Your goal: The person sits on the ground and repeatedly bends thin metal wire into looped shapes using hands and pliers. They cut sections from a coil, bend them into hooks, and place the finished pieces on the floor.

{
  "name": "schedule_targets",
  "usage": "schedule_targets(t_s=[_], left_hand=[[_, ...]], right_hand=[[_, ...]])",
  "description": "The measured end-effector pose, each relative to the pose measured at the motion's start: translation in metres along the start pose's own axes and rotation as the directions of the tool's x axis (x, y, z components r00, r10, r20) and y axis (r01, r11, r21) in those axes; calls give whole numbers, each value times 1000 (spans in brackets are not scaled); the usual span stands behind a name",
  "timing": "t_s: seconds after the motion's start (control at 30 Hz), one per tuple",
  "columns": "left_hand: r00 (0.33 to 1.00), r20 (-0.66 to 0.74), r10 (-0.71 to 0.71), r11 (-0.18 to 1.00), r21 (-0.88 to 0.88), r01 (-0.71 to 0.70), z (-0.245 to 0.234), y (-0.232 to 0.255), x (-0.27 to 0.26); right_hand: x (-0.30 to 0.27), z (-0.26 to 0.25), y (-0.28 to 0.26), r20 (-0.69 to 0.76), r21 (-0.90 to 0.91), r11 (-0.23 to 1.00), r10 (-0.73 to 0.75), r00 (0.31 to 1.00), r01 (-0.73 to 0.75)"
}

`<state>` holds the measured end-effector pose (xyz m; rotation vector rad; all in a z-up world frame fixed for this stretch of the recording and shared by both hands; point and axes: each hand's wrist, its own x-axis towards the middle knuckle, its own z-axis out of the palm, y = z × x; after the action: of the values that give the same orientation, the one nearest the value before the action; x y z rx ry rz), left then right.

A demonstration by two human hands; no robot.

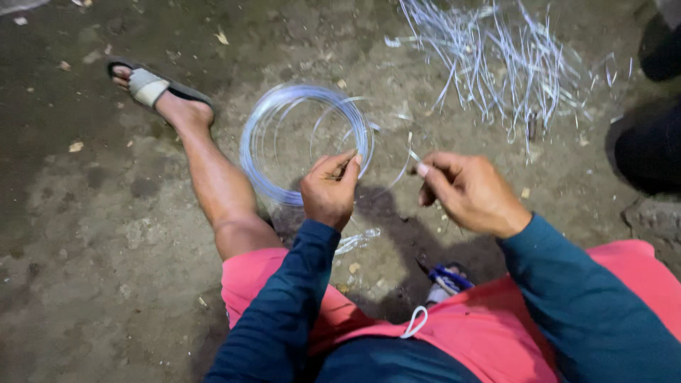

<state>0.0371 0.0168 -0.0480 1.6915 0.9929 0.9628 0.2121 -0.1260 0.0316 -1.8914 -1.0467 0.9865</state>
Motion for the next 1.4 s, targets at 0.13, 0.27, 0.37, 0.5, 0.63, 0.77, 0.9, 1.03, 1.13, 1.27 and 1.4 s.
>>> schedule_targets(t_s=[0.13, 0.27, 0.37, 0.5, 0.63, 0.77, 0.9, 1.03, 1.13, 1.27, 1.4], left_hand=[[999, -13, -38, 995, -93, 37, 2, 18, 11], [999, 23, -49, 981, -185, 53, 2, 22, 9], [1000, 26, 13, 985, -174, -8, 3, 22, 7], [964, 100, -245, 889, -373, 264, 6, 17, 13], [963, 83, -257, 866, -422, 268, 5, 14, 14], [968, 28, -251, 895, -373, 243, 3, 14, 17], [982, 5, -190, 906, -385, 177, 1, 21, 20], [996, 2, 85, 995, -55, -85, -6, 37, 7], [946, 103, 308, 948, 55, -314, -11, 54, 3], [889, 192, 416, 887, 128, -443, -12, 69, -4], [877, 149, 457, 859, 180, -479, -13, 76, -6]], right_hand=[[-1, 3, -13, 16, -56, 997, -57, 998, 57], [-1, 4, -19, 15, -90, 996, -8, 1000, 9], [0, 3, -19, 11, -99, 995, -17, 1000, 18], [0, 3, -15, 6, -89, 996, -28, 1000, 28], [1, 3, -11, -16, -8, 1000, -15, 1000, 15], [2, 2, -8, -26, -32, 999, 16, 1000, -16], [3, 2, -7, -18, 48, 999, -20, 1000, 21], [2, 0, -3, -34, -19, 999, -35, 999, 34], [4, 3, -2, -39, 105, 988, -109, 993, 112], [5, 7, -5, -157, 213, 964, -127, 979, 159], [3, 8, -11, -244, 109, 980, -135, 960, 166]])
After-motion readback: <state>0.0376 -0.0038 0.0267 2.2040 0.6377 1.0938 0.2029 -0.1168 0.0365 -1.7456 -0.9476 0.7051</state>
